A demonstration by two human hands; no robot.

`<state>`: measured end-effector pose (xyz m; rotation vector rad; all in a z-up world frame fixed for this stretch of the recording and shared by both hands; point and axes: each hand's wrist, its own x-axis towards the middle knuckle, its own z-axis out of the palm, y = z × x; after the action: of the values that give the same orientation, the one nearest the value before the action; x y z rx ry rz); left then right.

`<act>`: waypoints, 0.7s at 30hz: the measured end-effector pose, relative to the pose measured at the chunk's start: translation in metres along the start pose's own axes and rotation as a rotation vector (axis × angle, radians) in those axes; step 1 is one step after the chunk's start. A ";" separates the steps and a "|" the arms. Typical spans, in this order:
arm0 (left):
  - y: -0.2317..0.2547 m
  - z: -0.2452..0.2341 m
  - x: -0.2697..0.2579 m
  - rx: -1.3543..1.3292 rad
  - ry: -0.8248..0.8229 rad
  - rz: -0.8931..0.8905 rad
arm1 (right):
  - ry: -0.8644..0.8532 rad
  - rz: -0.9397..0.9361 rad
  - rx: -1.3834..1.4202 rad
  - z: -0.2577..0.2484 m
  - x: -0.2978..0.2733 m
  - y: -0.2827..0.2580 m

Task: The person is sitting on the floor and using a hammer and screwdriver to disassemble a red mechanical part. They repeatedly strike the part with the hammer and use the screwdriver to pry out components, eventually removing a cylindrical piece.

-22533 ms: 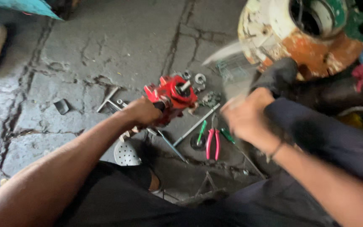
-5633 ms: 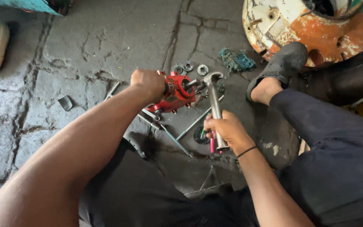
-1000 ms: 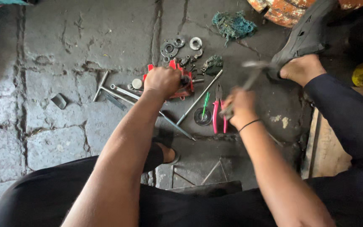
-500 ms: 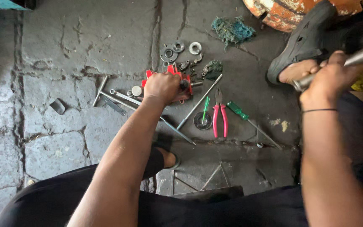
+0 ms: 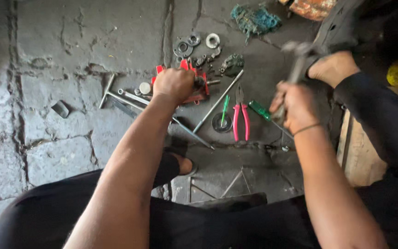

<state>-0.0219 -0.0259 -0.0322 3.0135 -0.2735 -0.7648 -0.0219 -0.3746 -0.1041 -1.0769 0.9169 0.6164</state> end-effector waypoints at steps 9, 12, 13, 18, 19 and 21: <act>-0.005 0.013 0.004 0.042 -0.006 -0.012 | -0.124 0.114 -0.125 0.070 -0.026 0.073; -0.009 0.011 0.003 0.049 0.017 -0.022 | -0.487 0.421 -0.051 0.043 -0.015 0.059; -0.008 0.011 0.003 0.052 0.037 -0.015 | -0.538 0.489 -0.076 0.024 -0.011 0.038; -0.009 0.016 0.001 0.049 0.018 -0.009 | 0.259 -0.420 -0.568 -0.074 -0.022 -0.087; -0.009 0.017 0.002 0.041 0.021 -0.014 | 0.279 -0.654 -0.609 -0.081 -0.031 -0.104; -0.008 0.016 0.005 0.030 0.031 -0.024 | 0.437 -0.827 -0.061 -0.058 -0.037 -0.118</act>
<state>-0.0245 -0.0189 -0.0493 3.0597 -0.2506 -0.7219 0.0354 -0.4723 -0.0279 -1.5429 0.7238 -0.2899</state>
